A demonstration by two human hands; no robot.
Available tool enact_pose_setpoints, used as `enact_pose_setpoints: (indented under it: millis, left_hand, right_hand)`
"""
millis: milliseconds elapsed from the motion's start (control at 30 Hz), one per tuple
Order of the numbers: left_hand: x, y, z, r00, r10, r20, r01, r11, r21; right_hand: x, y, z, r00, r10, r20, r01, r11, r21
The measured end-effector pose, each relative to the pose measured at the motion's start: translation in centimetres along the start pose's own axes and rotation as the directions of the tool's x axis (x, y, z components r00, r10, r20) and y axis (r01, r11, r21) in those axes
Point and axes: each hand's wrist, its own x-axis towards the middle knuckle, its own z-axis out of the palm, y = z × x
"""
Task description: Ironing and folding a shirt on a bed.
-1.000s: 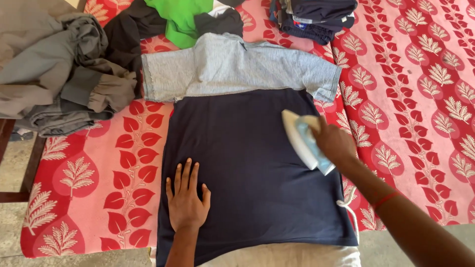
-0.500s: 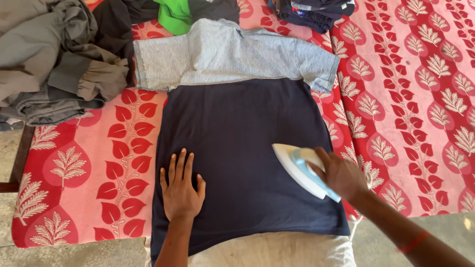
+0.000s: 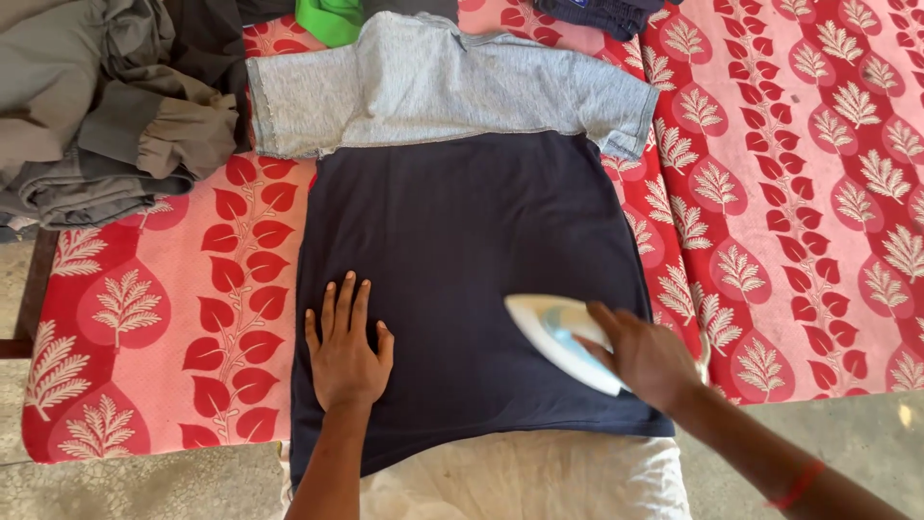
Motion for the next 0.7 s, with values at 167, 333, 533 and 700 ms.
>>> enact_pose_setpoints:
  millis: [167, 333, 533, 700]
  left_hand:
    - [0.1, -0.1, -0.1, 1.0, 0.008, -0.013, -0.008, 1.0, 0.014]
    - [-0.3, 0.1, -0.3, 0.999, 0.013, -0.04, -0.014, 1.0, -0.011]
    - [0.0, 0.0, -0.6, 0.997, 0.03, -0.07, -0.033, 0.999, -0.043]
    - [-0.1, -0.2, -0.6, 0.998, 0.022, -0.056, -0.024, 0.999, -0.036]
  right_hand:
    - [5.0, 1.0, -1.3, 0.998, 0.056, 0.033, -0.056, 0.998, 0.003]
    - [11.1, 0.0, -3.0, 0.985, 0.146, -0.091, -0.146, 0.989, 0.009]
    - [3.5, -1.0, 1.2, 0.996, 0.008, -0.091, -0.005, 0.999, 0.033]
    - [-1.3, -2.3, -0.3, 0.984, -0.172, 0.051, 0.163, 0.974, 0.155]
